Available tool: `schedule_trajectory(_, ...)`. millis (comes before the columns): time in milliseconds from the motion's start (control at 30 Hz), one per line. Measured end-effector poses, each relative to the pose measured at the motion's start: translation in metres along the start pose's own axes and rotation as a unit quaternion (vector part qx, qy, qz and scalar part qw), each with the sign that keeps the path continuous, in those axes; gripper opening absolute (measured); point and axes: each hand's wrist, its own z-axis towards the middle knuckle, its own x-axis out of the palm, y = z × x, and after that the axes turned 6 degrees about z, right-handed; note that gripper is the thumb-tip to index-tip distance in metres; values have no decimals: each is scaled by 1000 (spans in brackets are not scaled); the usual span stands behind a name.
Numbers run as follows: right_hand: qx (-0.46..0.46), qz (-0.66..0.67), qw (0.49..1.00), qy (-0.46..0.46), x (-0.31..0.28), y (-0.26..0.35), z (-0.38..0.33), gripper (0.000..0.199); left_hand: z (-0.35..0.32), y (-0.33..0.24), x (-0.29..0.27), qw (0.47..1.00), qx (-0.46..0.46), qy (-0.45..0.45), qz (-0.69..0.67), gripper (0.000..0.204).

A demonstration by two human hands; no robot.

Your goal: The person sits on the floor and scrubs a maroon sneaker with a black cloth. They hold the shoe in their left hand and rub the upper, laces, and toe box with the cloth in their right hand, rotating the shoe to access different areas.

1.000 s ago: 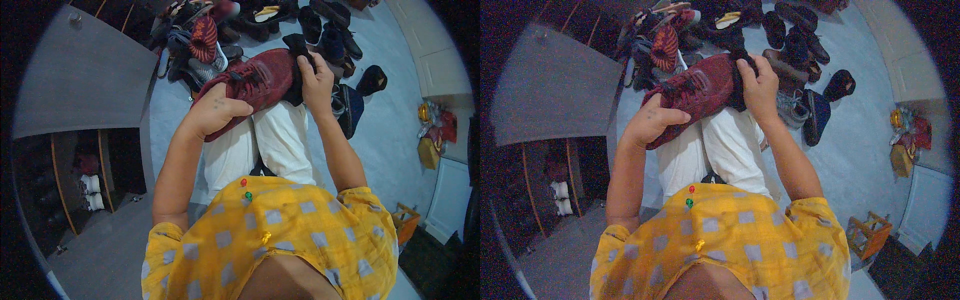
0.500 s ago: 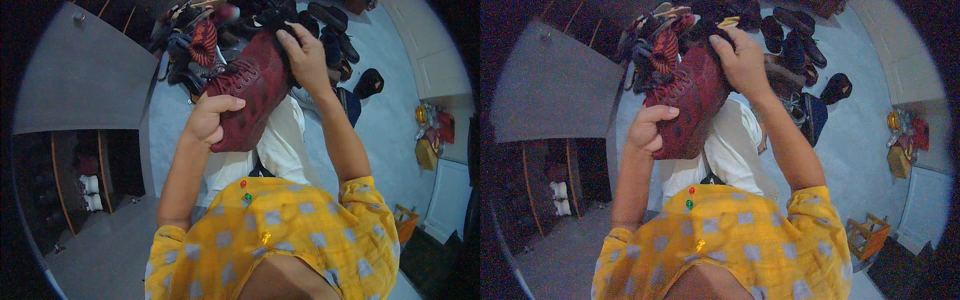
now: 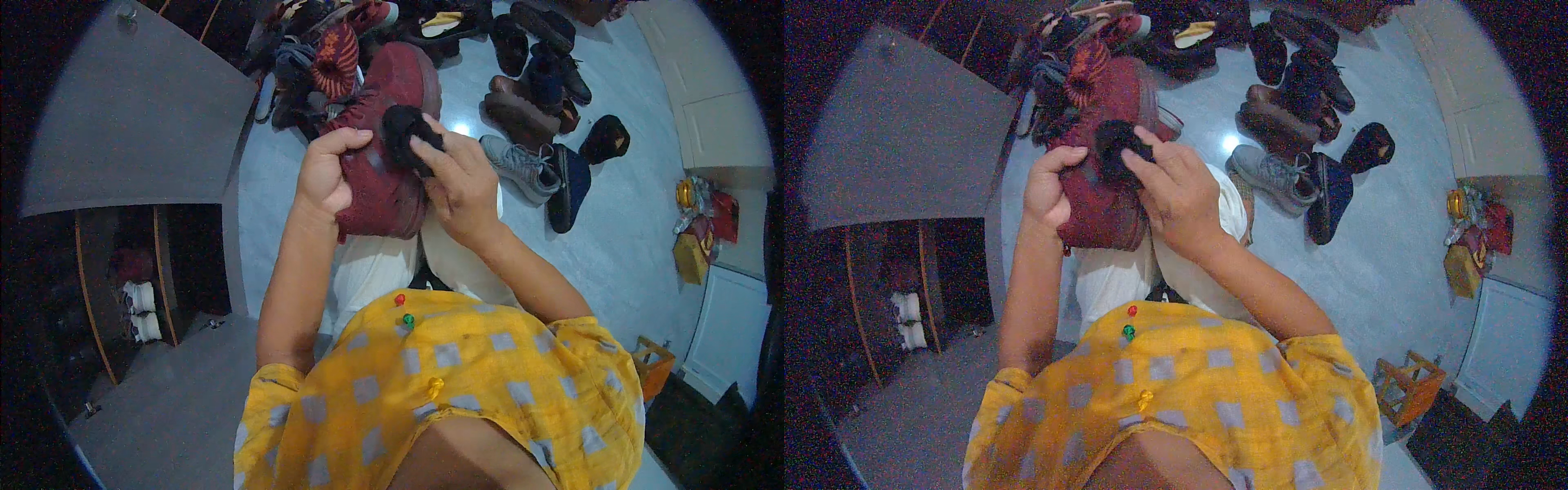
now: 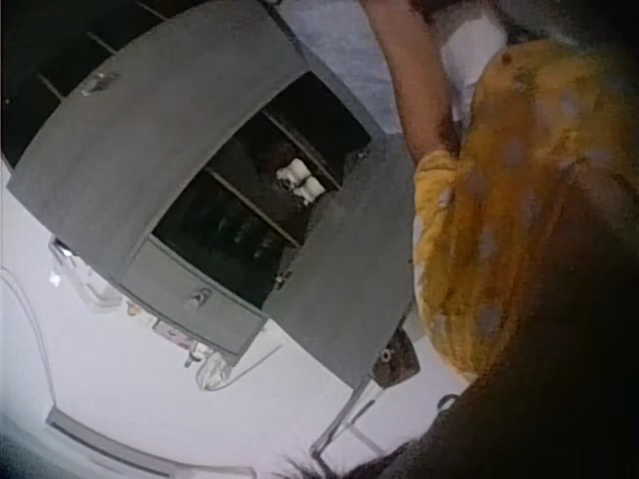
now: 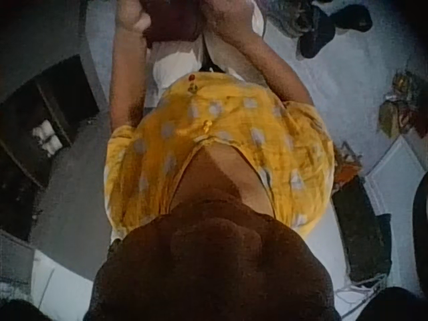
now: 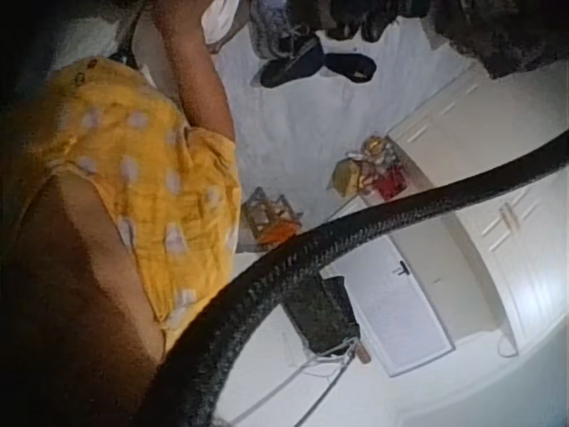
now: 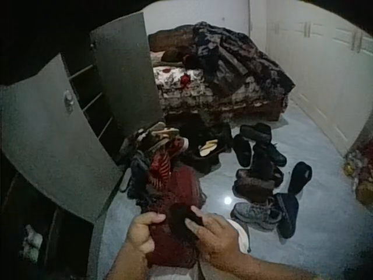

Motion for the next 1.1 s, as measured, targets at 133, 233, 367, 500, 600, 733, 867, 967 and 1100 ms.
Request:
schedule_trajectory(133,-47,-25,999,-9,2,-17,16,53,0,3,-1,1000,16,-4,6,27)
schedule_trajectory(233,-17,-31,999,-7,5,-30,42,47,-6,4,-3,1000,9,28,-6,31)
schedule_trajectory(367,15,-52,997,-51,8,-44,67,32,-11,13,10,999,17,29,-31,37)
schedule_trajectory(500,81,-29,996,-23,14,-39,51,27,-5,26,2,998,7,30,-53,37)
schedule_trajectory(600,69,-30,997,20,6,-30,37,33,2,29,-7,999,2,0,-47,34)
schedule_trajectory(733,71,-3,994,87,-3,-10,9,39,7,30,-5,998,16,8,-59,28)
schedule_trajectory(867,79,78,976,188,-27,12,-19,43,10,34,-11,999,-2,-23,-46,25)
schedule_trajectory(967,58,120,969,210,-32,13,-24,43,9,35,-8,999,-4,-37,-32,23)
schedule_trajectory(1100,59,54,977,198,-25,6,-10,42,15,33,-13,999,-7,-13,-41,21)
